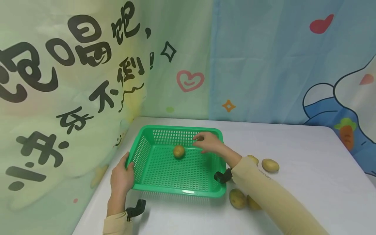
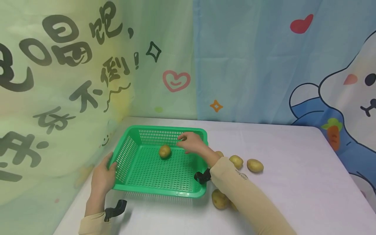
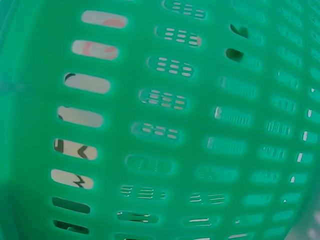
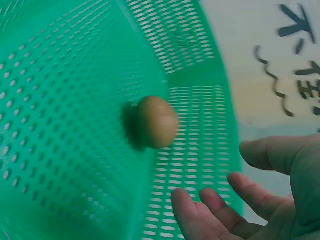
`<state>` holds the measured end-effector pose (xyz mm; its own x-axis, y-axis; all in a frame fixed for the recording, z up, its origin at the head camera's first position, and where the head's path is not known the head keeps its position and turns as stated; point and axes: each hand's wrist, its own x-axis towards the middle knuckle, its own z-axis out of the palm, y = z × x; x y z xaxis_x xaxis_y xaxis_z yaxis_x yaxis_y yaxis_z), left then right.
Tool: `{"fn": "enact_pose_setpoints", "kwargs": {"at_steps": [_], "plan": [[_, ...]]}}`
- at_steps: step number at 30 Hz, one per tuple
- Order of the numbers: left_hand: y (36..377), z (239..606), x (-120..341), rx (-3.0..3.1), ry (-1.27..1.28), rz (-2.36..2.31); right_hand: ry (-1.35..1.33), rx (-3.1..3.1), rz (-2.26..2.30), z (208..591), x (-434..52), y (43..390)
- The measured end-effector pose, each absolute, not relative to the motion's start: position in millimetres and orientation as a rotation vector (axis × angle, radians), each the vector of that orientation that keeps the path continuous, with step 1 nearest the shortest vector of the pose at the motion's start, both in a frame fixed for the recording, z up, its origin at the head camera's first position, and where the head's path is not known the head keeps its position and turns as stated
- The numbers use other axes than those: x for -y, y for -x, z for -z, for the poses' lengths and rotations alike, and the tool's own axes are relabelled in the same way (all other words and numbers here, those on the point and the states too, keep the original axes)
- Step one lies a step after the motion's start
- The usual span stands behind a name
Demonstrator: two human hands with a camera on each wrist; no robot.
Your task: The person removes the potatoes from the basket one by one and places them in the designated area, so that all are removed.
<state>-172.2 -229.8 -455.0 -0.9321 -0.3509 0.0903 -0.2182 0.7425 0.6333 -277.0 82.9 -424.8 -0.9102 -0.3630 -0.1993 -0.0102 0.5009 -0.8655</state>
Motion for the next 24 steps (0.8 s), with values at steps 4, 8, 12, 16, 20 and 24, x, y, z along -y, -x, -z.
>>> {"fn": "enact_pose_setpoints", "kwargs": {"at_steps": [4,8,12,16,20,24], "plan": [[171.4,455.8,229.9,2.744,-0.456,0.962,0.350,-2.476,1.271,440.7,-69.7,282.2],[171.6,455.4,229.7,2.732,-0.442,0.939,0.388,-2.579,1.153,451.9,-57.6,284.6],[170.8,454.4,228.0,2.727,-0.452,0.913,0.422,-2.681,1.045,456.4,-46.8,286.0],[170.4,454.0,226.8,2.733,-0.465,0.917,0.447,-2.688,1.011,459.4,-37.6,285.9],[171.1,453.2,226.6,2.741,-0.471,0.913,0.593,-2.666,0.973,462.2,-31.0,286.4],[172.1,452.8,226.7,2.744,-0.472,0.899,0.779,-2.636,0.865,465.8,-27.3,285.9]]}}
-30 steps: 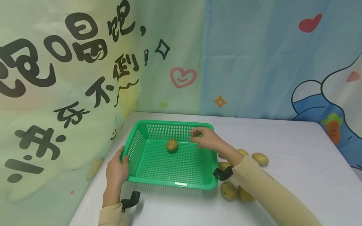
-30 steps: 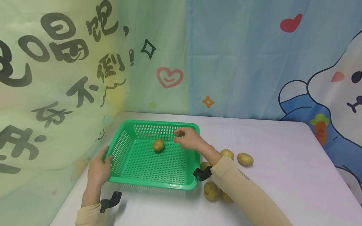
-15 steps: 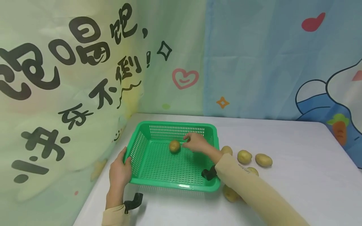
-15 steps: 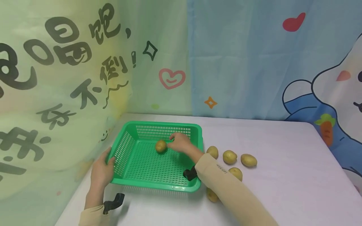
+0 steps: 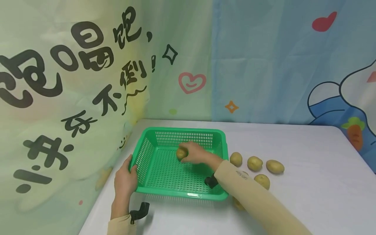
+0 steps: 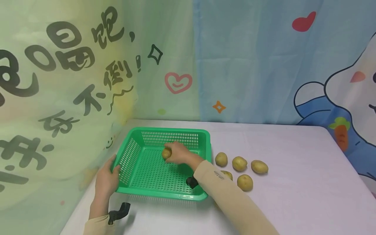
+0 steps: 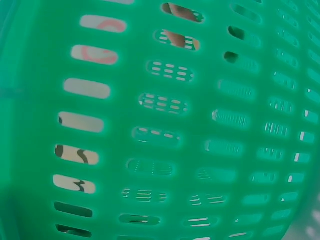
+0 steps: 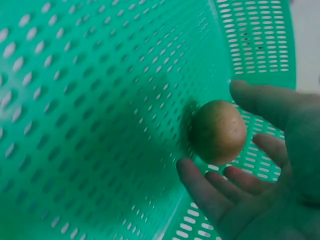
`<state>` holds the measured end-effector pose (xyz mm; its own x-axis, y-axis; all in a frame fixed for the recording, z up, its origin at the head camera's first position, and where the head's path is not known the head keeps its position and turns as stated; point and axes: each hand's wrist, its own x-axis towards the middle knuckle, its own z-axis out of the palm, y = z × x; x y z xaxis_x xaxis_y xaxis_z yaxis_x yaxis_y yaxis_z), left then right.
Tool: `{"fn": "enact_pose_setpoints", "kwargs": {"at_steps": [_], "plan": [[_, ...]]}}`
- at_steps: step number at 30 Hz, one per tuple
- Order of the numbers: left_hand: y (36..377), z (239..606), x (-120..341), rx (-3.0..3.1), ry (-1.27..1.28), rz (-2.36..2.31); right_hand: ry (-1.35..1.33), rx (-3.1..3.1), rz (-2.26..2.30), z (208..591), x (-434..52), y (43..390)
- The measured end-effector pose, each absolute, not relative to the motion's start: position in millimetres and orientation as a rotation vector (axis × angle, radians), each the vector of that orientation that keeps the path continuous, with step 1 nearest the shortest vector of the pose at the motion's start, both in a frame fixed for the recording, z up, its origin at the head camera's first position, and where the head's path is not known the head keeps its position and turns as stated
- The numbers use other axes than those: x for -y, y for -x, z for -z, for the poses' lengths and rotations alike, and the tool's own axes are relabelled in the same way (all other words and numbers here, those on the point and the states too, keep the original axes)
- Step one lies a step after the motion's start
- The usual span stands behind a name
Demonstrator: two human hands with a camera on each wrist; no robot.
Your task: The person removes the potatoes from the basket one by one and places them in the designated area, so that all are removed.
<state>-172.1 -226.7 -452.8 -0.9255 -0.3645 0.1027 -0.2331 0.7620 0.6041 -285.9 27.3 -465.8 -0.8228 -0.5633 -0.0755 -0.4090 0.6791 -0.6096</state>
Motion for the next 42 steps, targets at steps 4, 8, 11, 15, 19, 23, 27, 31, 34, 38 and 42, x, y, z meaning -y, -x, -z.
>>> {"fn": "enact_pose_setpoints", "kwargs": {"at_steps": [4,8,11,15,19,23,27,31,34,38,42], "plan": [[172.0,454.9,227.7,2.735,-0.455,0.887,0.838,-2.611,0.756,469.7,-24.1,284.0],[171.3,455.7,228.3,2.725,-0.435,0.883,0.866,-2.624,0.708,471.4,-21.4,283.4],[171.7,455.4,227.9,2.725,-0.426,0.882,0.893,-2.651,0.712,471.8,-19.5,283.6],[172.1,454.7,227.1,2.729,-0.424,0.893,0.907,-2.681,0.767,471.9,-18.3,283.6],[172.0,453.5,226.4,2.729,-0.428,0.914,0.864,-2.704,0.805,470.3,-19.2,283.6],[171.5,452.7,226.4,2.726,-0.432,0.929,0.842,-2.708,0.759,470.7,-20.9,282.8],[171.2,452.9,226.7,2.726,-0.433,0.927,0.882,-2.670,0.649,473.5,-21.9,281.5],[170.7,453.0,225.7,2.730,-0.446,0.925,0.897,-2.653,0.603,473.4,-23.2,279.1],[170.3,452.6,225.1,2.738,-0.459,0.916,0.914,-2.669,0.583,471.4,-23.4,276.8],[170.5,451.7,224.8,2.746,-0.469,0.896,0.945,-2.668,0.576,467.8,-23.5,273.8],[170.4,451.2,224.5,2.746,-0.476,0.900,0.982,-2.653,0.639,463.0,-23.5,271.5]]}}
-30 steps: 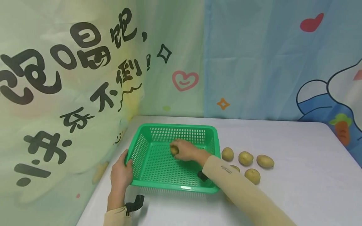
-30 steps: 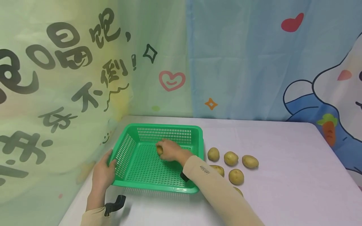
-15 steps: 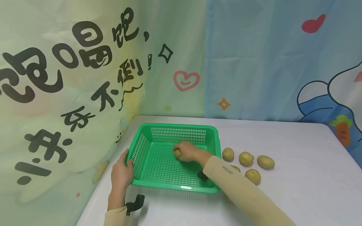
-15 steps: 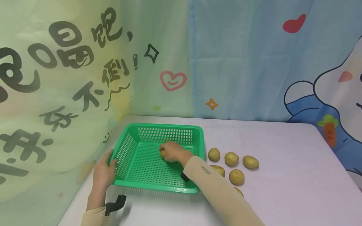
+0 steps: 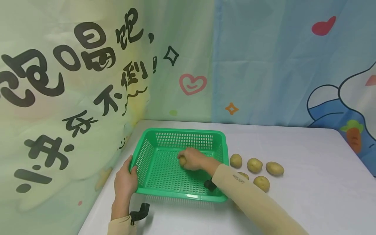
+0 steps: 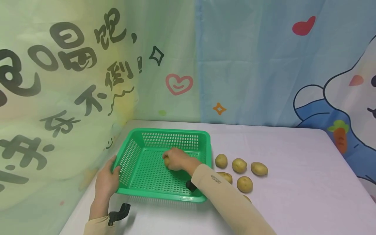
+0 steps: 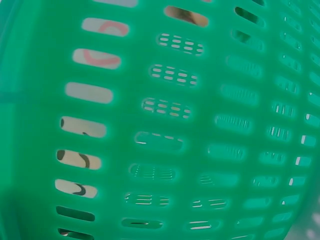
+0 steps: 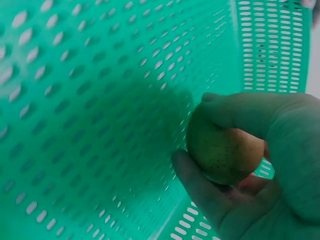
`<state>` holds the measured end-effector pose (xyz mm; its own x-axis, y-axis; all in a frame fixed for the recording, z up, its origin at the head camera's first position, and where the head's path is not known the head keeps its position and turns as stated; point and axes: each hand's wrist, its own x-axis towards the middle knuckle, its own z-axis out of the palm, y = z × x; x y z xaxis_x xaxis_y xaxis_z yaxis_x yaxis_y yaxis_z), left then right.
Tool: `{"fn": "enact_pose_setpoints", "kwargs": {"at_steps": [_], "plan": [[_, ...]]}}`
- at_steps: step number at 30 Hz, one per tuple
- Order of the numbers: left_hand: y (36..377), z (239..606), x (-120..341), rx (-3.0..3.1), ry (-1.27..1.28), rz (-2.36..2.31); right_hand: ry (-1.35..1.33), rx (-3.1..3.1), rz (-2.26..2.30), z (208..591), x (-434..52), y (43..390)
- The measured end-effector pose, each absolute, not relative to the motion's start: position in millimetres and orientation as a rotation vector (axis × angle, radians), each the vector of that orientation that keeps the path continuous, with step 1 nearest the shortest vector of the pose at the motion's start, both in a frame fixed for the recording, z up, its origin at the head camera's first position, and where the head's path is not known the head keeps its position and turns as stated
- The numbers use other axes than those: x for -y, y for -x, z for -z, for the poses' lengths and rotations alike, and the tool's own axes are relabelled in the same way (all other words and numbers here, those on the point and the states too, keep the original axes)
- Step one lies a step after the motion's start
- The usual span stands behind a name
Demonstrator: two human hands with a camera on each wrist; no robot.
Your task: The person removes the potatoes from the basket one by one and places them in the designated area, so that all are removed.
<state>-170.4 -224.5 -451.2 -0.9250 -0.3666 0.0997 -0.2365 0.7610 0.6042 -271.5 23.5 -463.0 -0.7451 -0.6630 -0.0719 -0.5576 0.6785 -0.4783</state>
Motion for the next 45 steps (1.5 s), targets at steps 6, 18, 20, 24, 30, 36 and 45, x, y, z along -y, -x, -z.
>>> {"fn": "enact_pose_setpoints", "kwargs": {"at_steps": [6,18,20,24,30,36,45], "plan": [[170.2,450.8,223.8,2.744,-0.462,0.904,0.998,-2.631,0.788,447.1,-28.6,268.0],[168.2,452.2,224.8,2.734,-0.441,0.884,0.866,-2.651,1.012,427.4,-63.3,260.5],[168.1,451.8,224.8,2.736,-0.443,0.878,0.855,-2.649,1.041,424.8,-71.2,258.6],[168.6,452.7,224.6,2.746,-0.460,0.888,0.859,-2.658,1.074,417.9,-87.9,252.6],[170.2,454.6,225.1,2.746,-0.457,0.893,0.848,-2.697,1.112,405.2,-113.0,238.0],[170.9,455.1,226.7,2.748,-0.457,0.899,0.862,-2.714,1.187,401.9,-136.0,227.8],[172.8,455.2,227.5,2.770,-0.475,0.923,0.727,-2.768,1.350,412.6,-172.4,212.2]]}}
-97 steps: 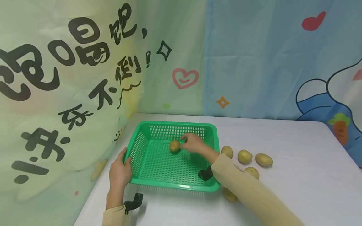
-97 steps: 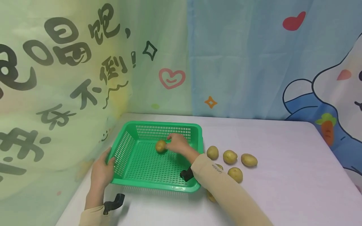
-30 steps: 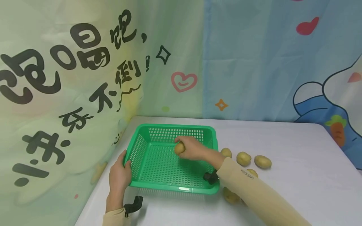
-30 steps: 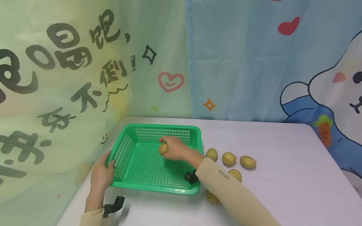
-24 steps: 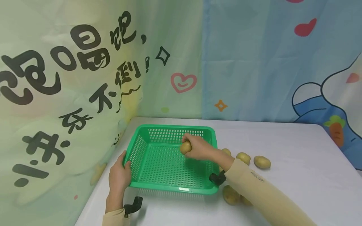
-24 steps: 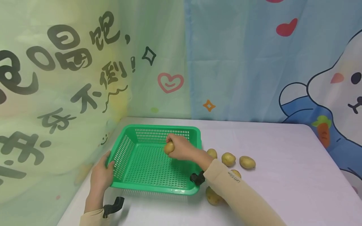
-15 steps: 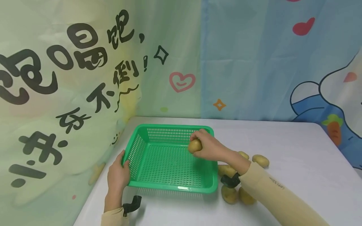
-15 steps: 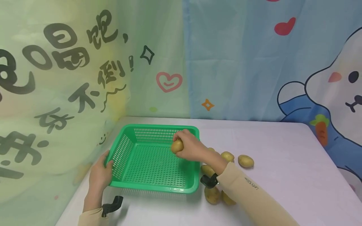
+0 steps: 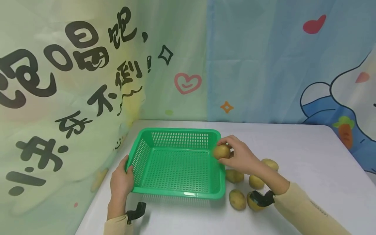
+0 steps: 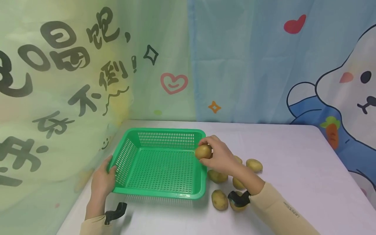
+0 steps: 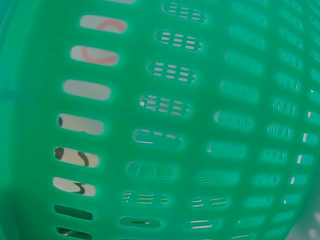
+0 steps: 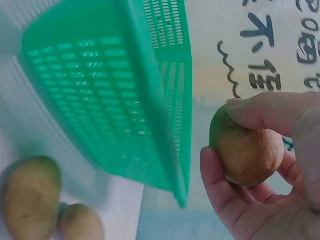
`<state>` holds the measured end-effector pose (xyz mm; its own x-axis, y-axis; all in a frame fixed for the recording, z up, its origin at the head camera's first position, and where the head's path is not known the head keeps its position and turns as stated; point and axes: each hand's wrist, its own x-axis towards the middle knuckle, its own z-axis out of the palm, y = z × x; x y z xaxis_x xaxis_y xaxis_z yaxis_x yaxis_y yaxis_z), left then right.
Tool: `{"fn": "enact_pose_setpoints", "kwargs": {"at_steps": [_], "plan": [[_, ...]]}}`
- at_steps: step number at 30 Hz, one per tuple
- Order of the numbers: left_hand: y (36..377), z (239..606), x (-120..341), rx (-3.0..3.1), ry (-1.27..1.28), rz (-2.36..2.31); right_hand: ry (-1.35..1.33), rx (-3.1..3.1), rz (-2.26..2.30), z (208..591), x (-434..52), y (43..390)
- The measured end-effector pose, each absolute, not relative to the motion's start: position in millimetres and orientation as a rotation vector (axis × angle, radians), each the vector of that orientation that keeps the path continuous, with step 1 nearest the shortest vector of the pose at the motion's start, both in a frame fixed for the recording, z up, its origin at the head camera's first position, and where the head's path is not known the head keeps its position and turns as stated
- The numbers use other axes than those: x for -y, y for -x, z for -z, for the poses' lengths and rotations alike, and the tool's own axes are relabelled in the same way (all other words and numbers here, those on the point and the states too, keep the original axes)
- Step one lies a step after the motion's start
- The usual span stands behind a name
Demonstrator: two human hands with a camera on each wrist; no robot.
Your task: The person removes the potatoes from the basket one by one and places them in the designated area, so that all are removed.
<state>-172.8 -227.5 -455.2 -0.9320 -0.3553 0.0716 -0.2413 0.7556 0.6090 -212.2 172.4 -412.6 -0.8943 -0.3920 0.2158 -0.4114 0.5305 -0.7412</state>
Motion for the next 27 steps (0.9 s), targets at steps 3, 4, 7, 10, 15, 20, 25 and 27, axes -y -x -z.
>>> {"fn": "enact_pose_setpoints", "kwargs": {"at_steps": [3,4,7,10,15,20,25,27], "plan": [[173.4,454.8,227.5,2.763,-0.472,0.929,-0.657,2.697,-1.330,418.6,-188.0,205.8],[173.5,454.6,227.6,2.762,-0.471,0.932,-0.638,2.688,-1.324,420.6,-193.4,203.7],[173.0,453.8,228.0,2.766,-0.476,0.937,-0.575,2.693,-1.306,425.1,-209.2,196.8],[172.2,453.2,228.3,2.773,-0.488,0.935,-0.505,2.724,-1.294,429.5,-224.6,189.0],[171.0,452.9,227.6,2.765,-0.485,0.921,-0.387,2.776,-1.263,441.5,-248.2,173.7],[170.9,453.1,226.4,2.762,-0.472,0.919,-0.253,2.820,-1.309,454.4,-270.6,154.3],[171.5,453.7,226.7,2.753,-0.445,0.904,-0.021,2.909,-1.346,466.5,-292.2,134.4],[171.7,453.9,227.1,2.755,-0.449,0.896,0.039,2.930,-1.357,473.0,-299.4,127.5]]}}
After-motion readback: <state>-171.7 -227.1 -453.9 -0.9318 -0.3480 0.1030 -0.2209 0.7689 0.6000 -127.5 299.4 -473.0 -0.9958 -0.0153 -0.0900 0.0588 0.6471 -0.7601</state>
